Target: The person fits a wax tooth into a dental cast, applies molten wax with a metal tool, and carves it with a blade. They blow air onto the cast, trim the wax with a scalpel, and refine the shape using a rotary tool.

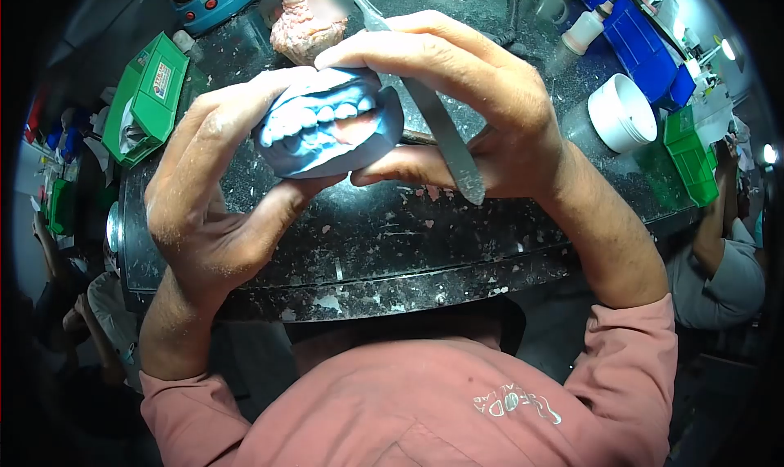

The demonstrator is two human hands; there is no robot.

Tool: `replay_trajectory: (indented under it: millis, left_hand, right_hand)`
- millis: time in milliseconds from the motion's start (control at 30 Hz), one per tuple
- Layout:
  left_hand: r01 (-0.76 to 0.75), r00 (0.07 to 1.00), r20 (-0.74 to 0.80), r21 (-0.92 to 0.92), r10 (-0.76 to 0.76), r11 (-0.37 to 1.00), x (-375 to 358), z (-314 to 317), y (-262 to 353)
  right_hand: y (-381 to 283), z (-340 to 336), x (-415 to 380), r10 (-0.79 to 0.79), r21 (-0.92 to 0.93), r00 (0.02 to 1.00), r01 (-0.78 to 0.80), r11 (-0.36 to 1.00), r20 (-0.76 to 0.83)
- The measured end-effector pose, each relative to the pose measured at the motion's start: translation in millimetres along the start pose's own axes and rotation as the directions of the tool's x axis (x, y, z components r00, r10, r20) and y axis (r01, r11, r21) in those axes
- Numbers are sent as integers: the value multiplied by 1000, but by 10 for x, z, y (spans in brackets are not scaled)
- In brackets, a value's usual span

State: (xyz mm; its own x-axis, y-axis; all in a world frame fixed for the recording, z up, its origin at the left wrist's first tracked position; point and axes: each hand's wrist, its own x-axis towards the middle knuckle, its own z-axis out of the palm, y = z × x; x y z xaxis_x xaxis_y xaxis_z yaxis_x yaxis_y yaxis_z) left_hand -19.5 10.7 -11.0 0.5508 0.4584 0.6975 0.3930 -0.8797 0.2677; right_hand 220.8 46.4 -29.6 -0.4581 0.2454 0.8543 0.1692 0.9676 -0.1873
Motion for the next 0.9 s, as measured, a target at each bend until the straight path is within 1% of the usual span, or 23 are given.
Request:
replay_trajectory:
  millis: [67,100,167,200,267,333,467,533,600,633,667,700,767,833,900]
  left_hand:
    - [94,995,28,-116,-91,989,-12,9,-13]
    - [93,996,27,-112,-90,989,-27,30,-31]
    - [155,987,17,-329,-158,932,-62,77,-66]
    - [158,987,19,-323,-160,933,-69,77,-56]
    - [229,972,48,-403,-229,886,-90,71,-29]
    - [230,973,65,-404,-224,885,-93,60,-23]
    - [184,982,49,-395,-180,900,-130,86,-45]
    - [116,993,47,-464,-106,878,-155,83,-92]
    - [92,996,50,-416,-78,905,-117,84,-94]
    - [-18,1000,-9,-375,16,927,-95,102,-112]
    - [-73,997,-36,-352,65,933,-83,112,-128]
    - [-127,992,-63,-328,113,936,-71,121,-144]
    - [-169,985,-92,-337,146,926,-58,128,-167]
    - [-189,981,-106,-337,162,922,-62,118,-177]
    - [-165,986,-76,-303,148,939,-78,111,-166]
  right_hand:
    - [7,-16,-10,3,-4,1000,-3,1000,4]
    - [1,-36,-1,-11,-6,999,11,1000,36]
    - [-12,-56,8,-27,-5,998,27,1000,64]
    - [-20,-56,9,-10,23,998,8,1000,65]
    - [-49,-63,22,3,57,998,-7,998,64]
    - [-87,-75,45,26,32,996,-29,999,91]
    - [-128,-70,59,33,17,995,-35,999,95]
    - [-149,-81,78,20,-5,995,-19,1000,95]
    - [-170,-91,107,-36,-39,997,39,998,75]
    - [-184,-97,123,-52,-40,997,55,998,62]
    - [-198,-103,139,-68,-41,996,71,997,50]
    - [-285,-174,188,-17,-141,992,36,989,128]
    - [-351,-212,201,39,-240,979,10,971,199]
    - [-359,-202,188,36,-250,983,10,968,181]
    - [-331,-195,169,33,-254,985,12,967,171]
